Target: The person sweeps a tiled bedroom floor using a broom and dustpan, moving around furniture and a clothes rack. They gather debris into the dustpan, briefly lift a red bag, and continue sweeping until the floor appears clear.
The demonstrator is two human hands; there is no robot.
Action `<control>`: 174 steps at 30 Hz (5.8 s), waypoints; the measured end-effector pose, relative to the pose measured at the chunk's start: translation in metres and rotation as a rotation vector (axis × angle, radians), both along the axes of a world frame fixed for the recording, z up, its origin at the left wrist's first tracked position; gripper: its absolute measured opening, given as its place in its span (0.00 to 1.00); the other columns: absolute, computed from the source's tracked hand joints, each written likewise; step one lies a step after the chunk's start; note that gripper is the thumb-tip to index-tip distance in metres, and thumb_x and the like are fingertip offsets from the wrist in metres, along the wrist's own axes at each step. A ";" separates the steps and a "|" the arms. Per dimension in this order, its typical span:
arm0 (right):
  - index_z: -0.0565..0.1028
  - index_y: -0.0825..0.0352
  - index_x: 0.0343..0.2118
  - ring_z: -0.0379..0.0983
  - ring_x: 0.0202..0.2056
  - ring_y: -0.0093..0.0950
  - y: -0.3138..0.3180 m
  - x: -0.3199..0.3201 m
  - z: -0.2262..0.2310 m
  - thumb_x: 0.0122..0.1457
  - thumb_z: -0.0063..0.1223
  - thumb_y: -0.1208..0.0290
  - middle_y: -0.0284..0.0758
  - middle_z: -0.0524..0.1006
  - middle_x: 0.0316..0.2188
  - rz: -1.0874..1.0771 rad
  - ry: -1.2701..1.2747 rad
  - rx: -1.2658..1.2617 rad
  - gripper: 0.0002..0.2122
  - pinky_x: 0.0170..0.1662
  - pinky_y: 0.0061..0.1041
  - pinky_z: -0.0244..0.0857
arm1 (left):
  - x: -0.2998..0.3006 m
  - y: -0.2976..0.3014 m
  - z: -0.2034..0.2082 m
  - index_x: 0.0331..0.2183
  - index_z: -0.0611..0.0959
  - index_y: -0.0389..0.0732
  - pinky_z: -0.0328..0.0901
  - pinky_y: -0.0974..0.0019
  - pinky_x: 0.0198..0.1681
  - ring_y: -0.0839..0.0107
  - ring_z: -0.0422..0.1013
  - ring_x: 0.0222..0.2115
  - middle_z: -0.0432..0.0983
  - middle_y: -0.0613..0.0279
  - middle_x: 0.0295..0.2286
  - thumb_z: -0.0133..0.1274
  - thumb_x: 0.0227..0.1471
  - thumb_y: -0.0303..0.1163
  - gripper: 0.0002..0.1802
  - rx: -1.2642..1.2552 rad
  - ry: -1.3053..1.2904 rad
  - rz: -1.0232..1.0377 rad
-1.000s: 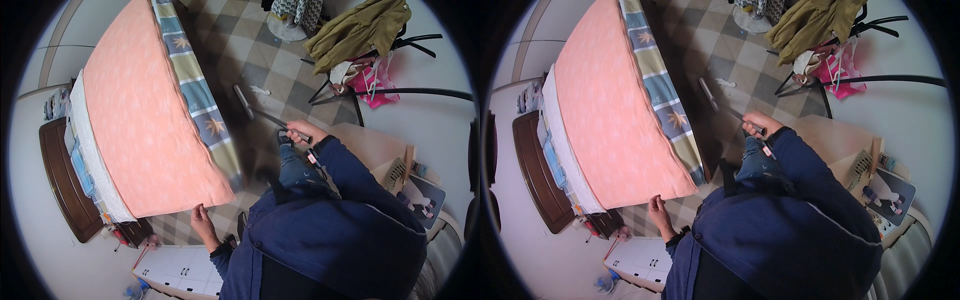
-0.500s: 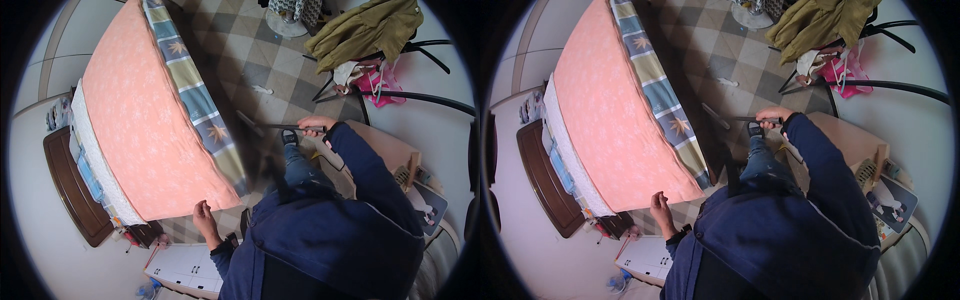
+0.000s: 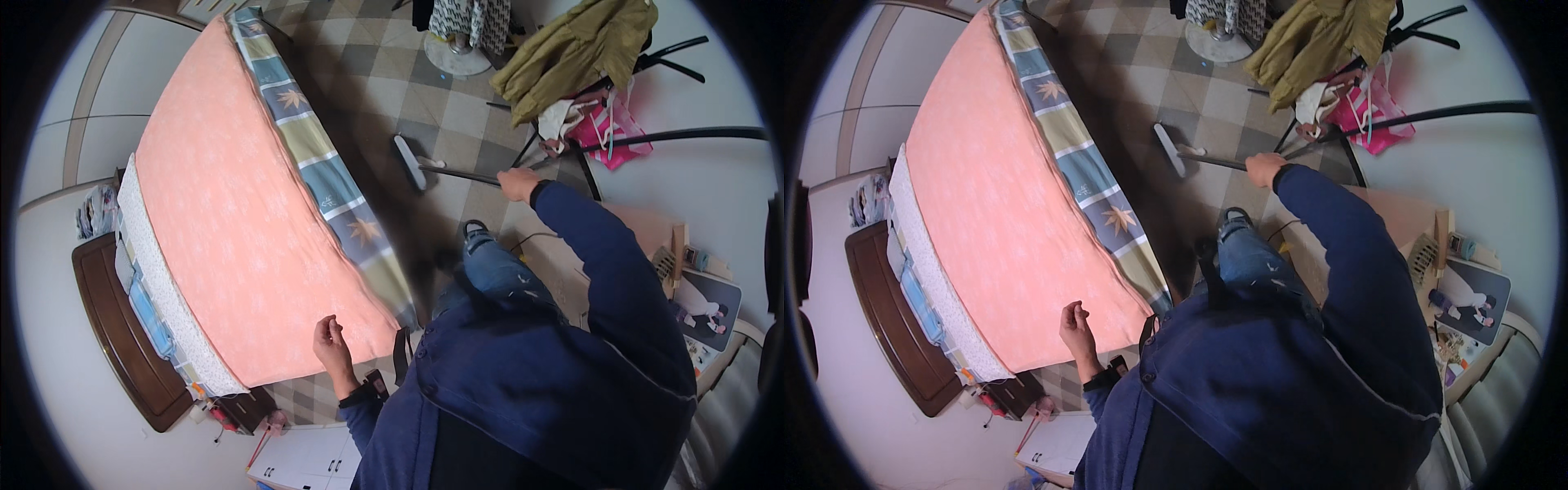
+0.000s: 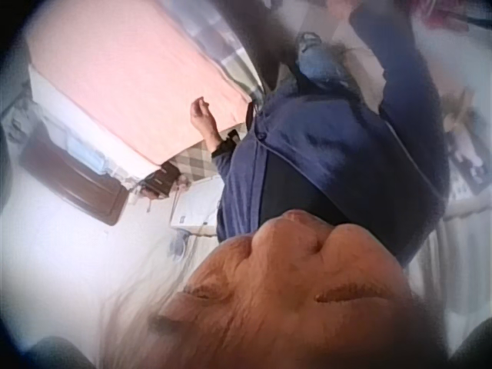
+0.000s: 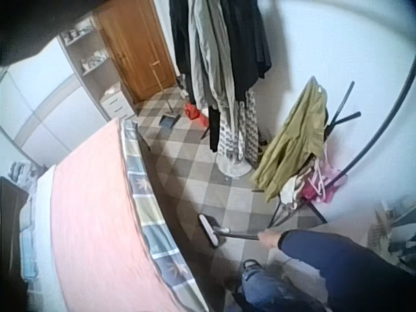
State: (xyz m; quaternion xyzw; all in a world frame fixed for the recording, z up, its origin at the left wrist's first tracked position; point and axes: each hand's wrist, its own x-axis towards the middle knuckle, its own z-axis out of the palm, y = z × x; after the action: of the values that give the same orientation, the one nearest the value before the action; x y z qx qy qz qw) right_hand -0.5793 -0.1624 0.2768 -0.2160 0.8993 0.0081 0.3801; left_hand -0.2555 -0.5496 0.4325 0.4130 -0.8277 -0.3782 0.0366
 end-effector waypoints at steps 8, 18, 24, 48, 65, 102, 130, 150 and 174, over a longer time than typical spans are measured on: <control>0.71 0.61 0.39 0.74 0.33 0.43 0.060 -0.091 0.014 0.52 0.49 0.65 0.43 0.77 0.29 0.400 0.069 -0.025 0.12 0.33 0.43 0.67 | -0.013 -0.020 -0.007 0.34 0.79 0.33 0.64 0.73 0.30 0.77 0.68 0.24 0.72 0.64 0.21 0.47 0.56 0.29 0.10 -0.022 -0.066 0.046; 0.75 0.61 0.36 0.74 0.33 0.41 -0.032 -0.288 -0.068 0.48 0.53 0.64 0.41 0.77 0.27 0.973 -0.084 -0.103 0.12 0.32 0.43 0.67 | -0.152 0.013 -0.019 0.34 0.79 0.34 0.65 0.73 0.30 0.77 0.69 0.25 0.74 0.62 0.25 0.48 0.55 0.27 0.08 0.061 -0.251 0.163; 0.76 0.56 0.36 0.74 0.34 0.41 -0.098 -0.339 -0.193 0.48 0.53 0.62 0.38 0.77 0.28 1.130 -0.280 -0.079 0.11 0.35 0.43 0.68 | -0.214 0.033 -0.052 0.33 0.80 0.33 0.66 0.72 0.30 0.73 0.71 0.26 0.75 0.59 0.27 0.50 0.53 0.24 0.06 0.041 -0.346 0.186; 0.68 0.51 0.51 0.74 0.39 0.39 -0.121 -0.432 -0.368 0.58 0.45 0.60 0.39 0.77 0.36 0.557 -0.217 -0.092 0.17 0.41 0.39 0.66 | -0.302 0.067 -0.168 0.30 0.80 0.37 0.65 0.65 0.30 0.62 0.72 0.25 0.76 0.55 0.25 0.53 0.48 0.22 0.04 0.181 -0.590 0.041; 0.69 0.53 0.51 0.71 0.42 0.41 -0.026 -0.482 -0.311 0.57 0.48 0.60 0.40 0.75 0.41 -0.141 -0.012 -0.309 0.18 0.45 0.36 0.65 | -0.335 0.072 -0.145 0.30 0.79 0.38 0.65 0.64 0.31 0.59 0.72 0.27 0.75 0.54 0.25 0.53 0.49 0.25 0.03 0.182 -0.544 -0.041; 0.66 0.68 0.47 0.68 0.13 0.34 -0.102 -0.277 -0.004 0.52 0.43 0.77 0.42 0.73 0.21 -0.010 -0.472 -0.156 0.17 0.17 0.33 0.62 | -0.153 0.032 0.017 0.34 0.78 0.34 0.64 0.73 0.31 0.77 0.69 0.27 0.73 0.63 0.24 0.48 0.56 0.29 0.09 -0.028 0.053 0.405; 0.70 0.67 0.45 0.71 0.42 0.46 -0.035 -0.274 0.015 0.49 0.47 0.76 0.48 0.75 0.37 0.181 -0.003 -0.179 0.17 0.42 0.40 0.66 | -0.268 -0.018 0.009 0.34 0.79 0.33 0.65 0.73 0.31 0.76 0.69 0.27 0.74 0.61 0.26 0.47 0.56 0.28 0.09 0.032 0.135 0.136; 0.66 0.65 0.28 0.64 0.17 0.16 -0.077 0.005 0.131 0.56 0.45 0.70 0.29 0.68 0.19 -1.433 -0.717 -0.865 0.05 0.17 0.17 0.57 | -0.370 -0.162 -0.033 0.35 0.78 0.35 0.63 0.74 0.36 0.78 0.68 0.28 0.73 0.64 0.23 0.45 0.58 0.29 0.09 0.411 0.413 -0.303; 0.64 0.63 0.26 0.62 0.18 0.20 -0.111 -0.006 0.100 0.57 0.41 0.77 0.31 0.66 0.21 -2.124 -1.026 -1.181 0.04 0.19 0.19 0.56 | -0.326 -0.180 -0.040 0.36 0.77 0.35 0.63 0.73 0.36 0.78 0.67 0.27 0.71 0.66 0.23 0.46 0.58 0.31 0.10 0.367 0.312 -0.187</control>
State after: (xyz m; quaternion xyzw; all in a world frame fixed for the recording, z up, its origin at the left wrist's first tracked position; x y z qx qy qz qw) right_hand -0.5853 -0.2730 0.3765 0.4798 0.2529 -0.7655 0.3461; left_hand -0.5812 -0.7292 0.3921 0.2711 -0.7641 -0.5829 0.0531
